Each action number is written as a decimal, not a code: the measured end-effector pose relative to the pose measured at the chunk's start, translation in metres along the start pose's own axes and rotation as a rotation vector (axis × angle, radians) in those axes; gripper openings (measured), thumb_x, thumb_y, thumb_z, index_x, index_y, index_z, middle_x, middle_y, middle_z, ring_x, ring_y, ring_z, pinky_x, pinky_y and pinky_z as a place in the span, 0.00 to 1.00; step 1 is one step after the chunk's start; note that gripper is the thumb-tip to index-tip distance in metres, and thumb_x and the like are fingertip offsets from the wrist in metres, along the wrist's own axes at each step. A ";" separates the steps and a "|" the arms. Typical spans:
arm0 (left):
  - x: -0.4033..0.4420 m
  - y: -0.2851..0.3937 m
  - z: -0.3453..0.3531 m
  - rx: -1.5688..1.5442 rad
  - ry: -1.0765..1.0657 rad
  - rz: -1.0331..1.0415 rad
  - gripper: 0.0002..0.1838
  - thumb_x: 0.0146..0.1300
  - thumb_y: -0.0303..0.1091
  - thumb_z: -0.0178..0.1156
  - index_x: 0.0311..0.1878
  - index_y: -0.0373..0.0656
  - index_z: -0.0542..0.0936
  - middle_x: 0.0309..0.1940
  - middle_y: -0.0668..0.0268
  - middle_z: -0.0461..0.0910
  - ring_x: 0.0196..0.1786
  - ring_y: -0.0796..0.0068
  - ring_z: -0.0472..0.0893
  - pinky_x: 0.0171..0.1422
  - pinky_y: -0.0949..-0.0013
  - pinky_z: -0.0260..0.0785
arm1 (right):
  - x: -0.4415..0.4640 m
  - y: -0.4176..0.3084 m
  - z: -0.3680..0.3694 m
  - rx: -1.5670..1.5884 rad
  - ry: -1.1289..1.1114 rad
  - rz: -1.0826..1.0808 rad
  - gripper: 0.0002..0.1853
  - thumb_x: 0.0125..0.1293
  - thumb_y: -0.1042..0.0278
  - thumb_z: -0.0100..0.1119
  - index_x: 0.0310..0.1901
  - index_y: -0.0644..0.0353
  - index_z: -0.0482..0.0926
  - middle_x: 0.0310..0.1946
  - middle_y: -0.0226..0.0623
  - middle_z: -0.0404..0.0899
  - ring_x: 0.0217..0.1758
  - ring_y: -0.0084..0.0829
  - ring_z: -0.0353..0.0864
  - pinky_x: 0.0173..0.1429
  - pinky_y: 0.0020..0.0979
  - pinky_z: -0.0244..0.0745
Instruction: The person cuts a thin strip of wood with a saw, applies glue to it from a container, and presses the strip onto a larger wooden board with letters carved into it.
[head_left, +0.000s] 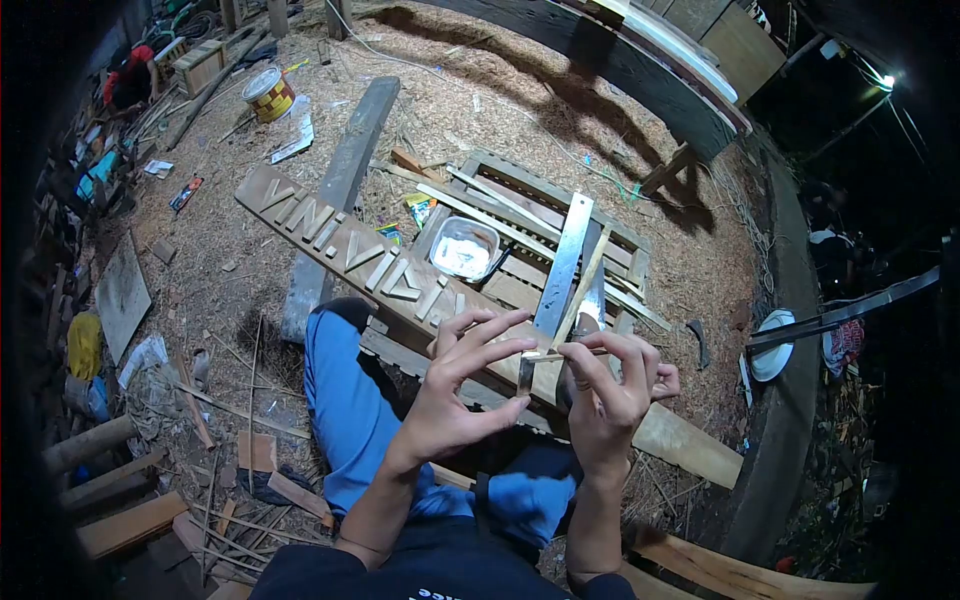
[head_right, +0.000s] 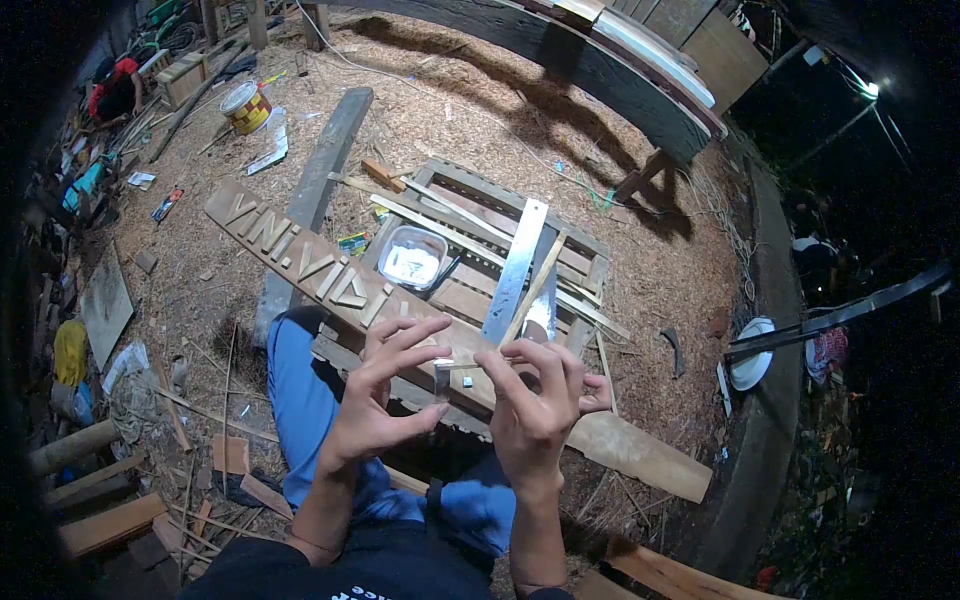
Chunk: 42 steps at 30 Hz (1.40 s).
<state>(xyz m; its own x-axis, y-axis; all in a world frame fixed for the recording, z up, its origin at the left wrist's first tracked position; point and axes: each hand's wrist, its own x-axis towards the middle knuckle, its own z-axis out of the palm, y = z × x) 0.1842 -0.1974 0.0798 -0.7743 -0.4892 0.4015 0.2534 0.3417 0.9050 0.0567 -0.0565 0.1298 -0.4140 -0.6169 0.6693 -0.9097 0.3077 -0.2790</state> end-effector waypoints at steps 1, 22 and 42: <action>0.000 0.000 -0.001 0.003 0.001 0.000 0.33 0.49 0.31 0.76 0.63 0.52 0.86 0.73 0.67 0.78 0.76 0.57 0.65 0.83 0.53 0.55 | 0.000 -0.001 0.000 0.003 0.000 -0.001 0.16 0.54 0.82 0.70 0.43 0.52 0.92 0.41 0.33 0.82 0.51 0.36 0.78 0.50 0.35 0.76; -0.002 0.001 -0.003 0.001 0.002 0.002 0.34 0.46 0.34 0.76 0.64 0.52 0.86 0.74 0.66 0.77 0.76 0.57 0.65 0.83 0.52 0.55 | -0.004 -0.005 -0.007 -0.030 0.032 0.036 0.12 0.58 0.72 0.72 0.42 0.42 0.92 0.41 0.22 0.84 0.52 0.30 0.78 0.60 0.39 0.55; -0.003 0.001 -0.005 -0.036 -0.023 -0.016 0.36 0.47 0.35 0.77 0.66 0.49 0.85 0.74 0.66 0.77 0.75 0.57 0.66 0.82 0.52 0.55 | -0.002 -0.005 -0.002 -0.013 0.002 0.022 0.14 0.57 0.76 0.73 0.44 0.47 0.92 0.43 0.28 0.83 0.52 0.35 0.78 0.56 0.35 0.65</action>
<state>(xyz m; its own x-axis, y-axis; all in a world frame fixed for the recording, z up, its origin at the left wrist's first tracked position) 0.1896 -0.1993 0.0806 -0.7917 -0.4755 0.3836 0.2610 0.3044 0.9161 0.0620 -0.0560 0.1312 -0.4340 -0.6086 0.6642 -0.8997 0.3310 -0.2846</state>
